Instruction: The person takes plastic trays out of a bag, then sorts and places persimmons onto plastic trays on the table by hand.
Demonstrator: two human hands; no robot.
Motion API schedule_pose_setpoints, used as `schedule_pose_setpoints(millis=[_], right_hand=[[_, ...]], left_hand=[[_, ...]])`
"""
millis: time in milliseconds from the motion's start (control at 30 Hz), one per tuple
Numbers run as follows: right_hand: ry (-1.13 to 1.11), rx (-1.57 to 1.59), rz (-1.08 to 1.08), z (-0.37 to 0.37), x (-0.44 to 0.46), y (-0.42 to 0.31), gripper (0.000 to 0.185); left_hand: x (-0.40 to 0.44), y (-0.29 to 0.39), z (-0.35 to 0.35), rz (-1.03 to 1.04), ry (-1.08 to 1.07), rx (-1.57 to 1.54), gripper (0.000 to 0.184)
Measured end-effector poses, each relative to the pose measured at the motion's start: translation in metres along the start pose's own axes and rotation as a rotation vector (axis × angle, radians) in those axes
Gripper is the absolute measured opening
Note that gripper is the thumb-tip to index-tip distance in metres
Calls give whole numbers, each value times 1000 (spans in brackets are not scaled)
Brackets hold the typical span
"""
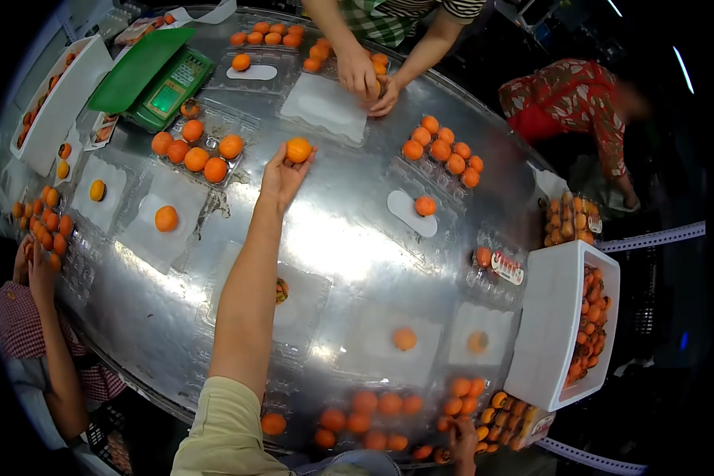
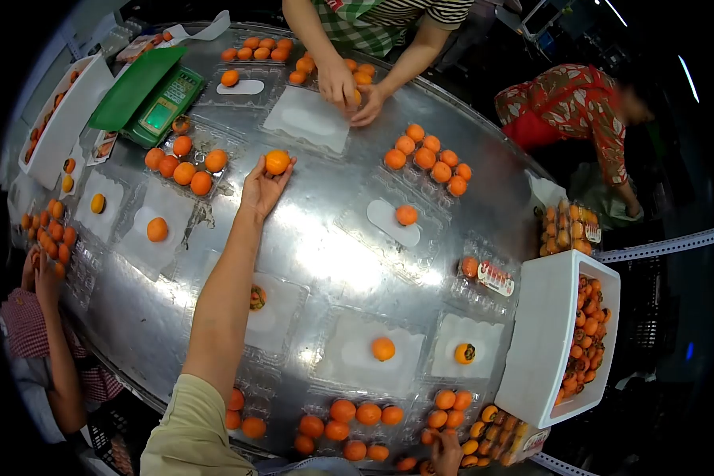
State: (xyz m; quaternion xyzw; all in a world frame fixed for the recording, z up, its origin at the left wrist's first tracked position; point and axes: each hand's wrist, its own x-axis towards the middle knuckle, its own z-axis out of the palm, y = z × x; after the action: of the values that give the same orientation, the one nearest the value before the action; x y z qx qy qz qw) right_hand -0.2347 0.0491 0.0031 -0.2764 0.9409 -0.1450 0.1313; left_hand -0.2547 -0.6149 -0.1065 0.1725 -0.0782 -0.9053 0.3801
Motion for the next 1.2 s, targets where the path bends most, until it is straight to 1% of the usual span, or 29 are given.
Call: schedule_pose_setpoints(millis=[200, 233, 267, 300, 333, 367, 400, 467, 533, 633, 700, 767, 833, 867, 900, 1000, 1100, 1167, 1200], right_hand=[[34, -4, -38, 0, 2, 4, 12], [28, -12, -25, 0, -1, 6, 12], [52, -27, -82, 2, -1, 11, 13], [63, -46, -122, 3, -1, 14, 13], [14, -93, -81, 1, -4, 17, 13], [43, -81, -137, 2, -5, 19, 13], [38, -91, -105, -1, -2, 10, 13], [24, -38, -8, -6, -2, -1, 13], [17, -1, 22, -3, -6, 3, 14], [26, -22, 28, 1, -12, 7, 14], [12, 0, 57, -1, -13, 7, 14], [6, 20, 66, 0, -13, 5, 14], [3, 39, 76, 1, -16, 7, 14], [6, 46, 77, 1, -16, 7, 14], [11, 53, 74, 1, -17, 8, 13], [54, 55, 18, 2, -20, 10, 14], [77, 115, -2, 4, -22, 12, 14], [103, 152, -18, 6, -25, 15, 14], [118, 174, -28, 6, -26, 17, 14]], left_hand=[[12, -3, -8, 43, -20, 32, 52], [8, -1, -4, 39, -29, 15, 54], [9, 0, 0, 19, 52, -113, 57], [9, 2, -1, -12, 23, -168, 60], [11, 4, -8, 1, -78, -98, 64], [10, 8, -8, -16, -77, -44, 68], [12, 9, -9, -17, -92, -69, 71], [10, 12, -4, 49, -36, 2, 71], [6, 16, -5, 67, -93, 36, 59], [43, 43, -41, -42, -241, 11, 70], [61, 55, -54, -111, -364, -112, 69], [57, 59, -33, -105, -349, -171, 67], [20, 37, 28, -29, -198, -174, 66], [10, 32, 42, 12, -128, -178, 65], [15, 38, 34, -17, -111, 18, 74], [33, 54, 11, -230, -163, 141, 61], [19, 60, -12, -272, -106, 228, 48], [-52, 36, -2, -503, -522, 116, 42], [-105, 20, 22, -391, -346, 305, 28]])
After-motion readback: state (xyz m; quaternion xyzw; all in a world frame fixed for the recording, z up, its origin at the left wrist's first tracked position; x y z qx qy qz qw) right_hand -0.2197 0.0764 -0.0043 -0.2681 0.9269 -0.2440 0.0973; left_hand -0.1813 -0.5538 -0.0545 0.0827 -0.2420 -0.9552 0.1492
